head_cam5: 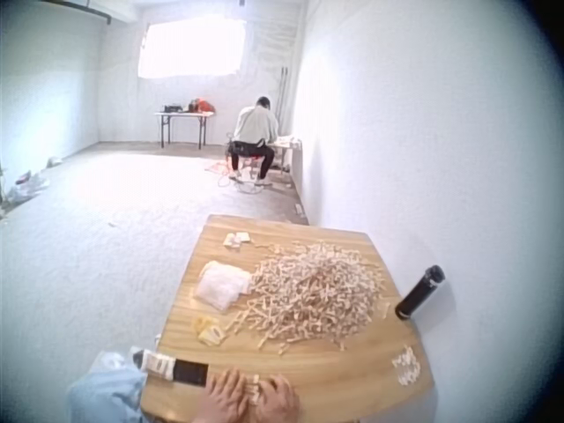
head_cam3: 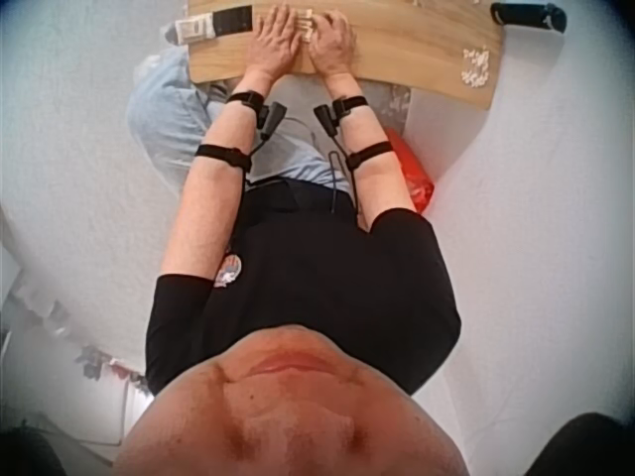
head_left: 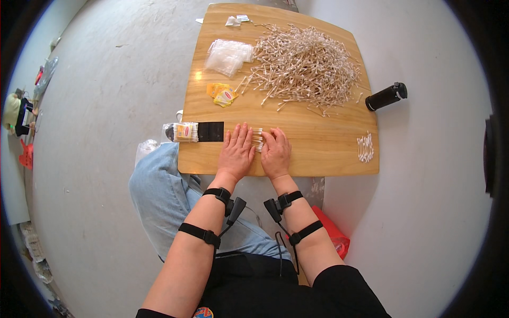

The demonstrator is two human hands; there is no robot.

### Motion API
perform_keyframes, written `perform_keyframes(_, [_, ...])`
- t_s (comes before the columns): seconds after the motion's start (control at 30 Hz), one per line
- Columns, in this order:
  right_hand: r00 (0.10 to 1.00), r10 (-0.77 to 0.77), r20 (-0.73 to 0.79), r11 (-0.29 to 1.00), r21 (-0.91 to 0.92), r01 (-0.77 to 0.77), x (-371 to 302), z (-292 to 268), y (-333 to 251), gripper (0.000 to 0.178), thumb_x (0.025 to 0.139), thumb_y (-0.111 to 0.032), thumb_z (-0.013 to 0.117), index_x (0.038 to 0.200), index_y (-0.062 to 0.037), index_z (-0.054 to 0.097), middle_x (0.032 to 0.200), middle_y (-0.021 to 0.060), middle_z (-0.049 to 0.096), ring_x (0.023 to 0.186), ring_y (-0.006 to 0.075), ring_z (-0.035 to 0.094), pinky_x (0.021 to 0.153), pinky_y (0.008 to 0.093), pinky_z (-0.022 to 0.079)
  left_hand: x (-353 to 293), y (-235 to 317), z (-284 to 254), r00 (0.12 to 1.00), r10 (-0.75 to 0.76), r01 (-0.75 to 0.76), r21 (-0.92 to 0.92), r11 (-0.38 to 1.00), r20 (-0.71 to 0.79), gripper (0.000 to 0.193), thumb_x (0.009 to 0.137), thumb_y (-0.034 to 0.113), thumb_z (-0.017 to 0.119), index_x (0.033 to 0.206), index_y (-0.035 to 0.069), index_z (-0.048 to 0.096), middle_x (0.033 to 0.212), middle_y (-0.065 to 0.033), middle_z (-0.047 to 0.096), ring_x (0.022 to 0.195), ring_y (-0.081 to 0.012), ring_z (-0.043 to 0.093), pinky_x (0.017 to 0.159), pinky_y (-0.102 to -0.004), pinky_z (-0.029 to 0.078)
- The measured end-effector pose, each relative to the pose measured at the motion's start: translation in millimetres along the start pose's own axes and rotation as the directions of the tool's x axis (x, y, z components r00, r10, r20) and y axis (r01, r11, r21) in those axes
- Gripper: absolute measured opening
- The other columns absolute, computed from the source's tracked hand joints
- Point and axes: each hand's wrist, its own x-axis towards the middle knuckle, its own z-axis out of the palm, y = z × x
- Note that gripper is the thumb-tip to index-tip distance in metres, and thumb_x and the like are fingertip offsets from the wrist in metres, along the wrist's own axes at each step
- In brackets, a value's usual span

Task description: The recorder is counting cotton swabs, arranging them into small bundles, and placing them into a small plastic bag.

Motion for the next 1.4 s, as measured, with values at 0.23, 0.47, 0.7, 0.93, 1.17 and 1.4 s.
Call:
perform_keyframes(0.23, [1.0, 0.002, 0.004, 1.0, 0.002, -0.002, 1.7, 0.7, 0.6, 0.026, 0.082, -0.009, 0.06, 0.107, -0.0116, 0.065, 0.117, 0.0111, 0.057, 0.121, 0.0312, 0.051, 0.101, 0.0447, 0.04, 0.8, 0.1, -0.6, 1.0, 0.004, -0.004, 0.013, 1.0, -0.009, 0.058, 0.098, 0.036, 0.043, 0.148, 0.009, 0.036, 0.158, -0.0098, 0.028, 0.147, -0.0258, 0.023, 0.12, -0.0449, 0.014])
perform_keyframes(0.47, [1.0, -0.007, -0.004, 1.0, 0.014, 0.007, 4.9, 2.2, -0.1, 0.021, 0.082, -0.011, 0.061, 0.103, -0.0121, 0.065, 0.113, 0.0101, 0.058, 0.119, 0.0313, 0.052, 0.099, 0.0458, 0.04, 1.8, -1.7, -1.3, 1.0, -0.003, 0.002, -0.028, 1.0, -0.026, 0.057, 0.098, 0.035, 0.044, 0.148, 0.009, 0.037, 0.158, -0.0105, 0.028, 0.147, -0.0267, 0.023, 0.12, -0.0456, 0.014])
perform_keyframes(0.7, [0.982, -0.043, 0.181, 0.993, 0.112, 0.023, 49.6, -0.7, 6.8, 0.008, 0.081, -0.013, 0.064, 0.089, -0.0109, 0.063, 0.092, 0.0095, 0.061, 0.093, 0.0326, 0.056, 0.083, 0.0452, 0.046, -2.2, -2.1, -3.4, 0.998, 0.014, -0.017, -0.044, 0.999, -0.059, 0.056, 0.098, 0.033, 0.047, 0.147, 0.009, 0.038, 0.158, -0.013, 0.027, 0.147, -0.0306, 0.021, 0.119, -0.0473, 0.015])
perform_keyframes(0.93, [0.978, 0.169, 0.12, 0.985, -0.044, -0.164, 87.5, 19.8, 31.0, 0.008, 0.084, -0.013, 0.062, 0.091, -0.0079, 0.06, 0.089, 0.0117, 0.061, 0.09, 0.0348, 0.057, 0.082, 0.0452, 0.046, 0.3, 4.2, -9.7, 0.999, -0.029, 0.029, -0.009, 1.0, 0.017, 0.056, 0.099, 0.036, 0.043, 0.148, 0.01, 0.037, 0.158, -0.0107, 0.027, 0.147, -0.0286, 0.021, 0.12, -0.0468, 0.013])
perform_keyframes(1.17, [0.929, -0.252, 0.272, 0.967, 0.039, 0.251, 13.2, -5.6, -1.8, 0.046, 0.089, -0.017, 0.054, 0.132, -0.0004, 0.049, 0.135, 0.0211, 0.049, 0.128, 0.0378, 0.043, 0.108, 0.0499, 0.033, -2.6, -3.6, 0.1, 0.999, -0.022, 0.021, -0.036, 0.999, -0.025, 0.055, 0.099, 0.036, 0.041, 0.149, 0.012, 0.037, 0.158, -0.0082, 0.029, 0.147, -0.0253, 0.022, 0.12, -0.0476, 0.012])
perform_keyframes(1.4, [0.876, -0.18, 0.447, 0.94, -0.185, 0.287, -3.9, -3.4, -8.5, 0.061, 0.093, -0.025, 0.048, 0.146, 0.002, 0.035, 0.152, 0.0219, 0.033, 0.143, 0.0352, 0.027, 0.118, 0.0519, 0.015, -2.5, -5.3, 0.6, 0.998, 0.007, -0.013, -0.095, 0.995, -0.066, 0.055, 0.099, 0.035, 0.044, 0.146, 0.008, 0.04, 0.155, -0.0099, 0.034, 0.146, -0.026, 0.027, 0.119, -0.0469, 0.015])
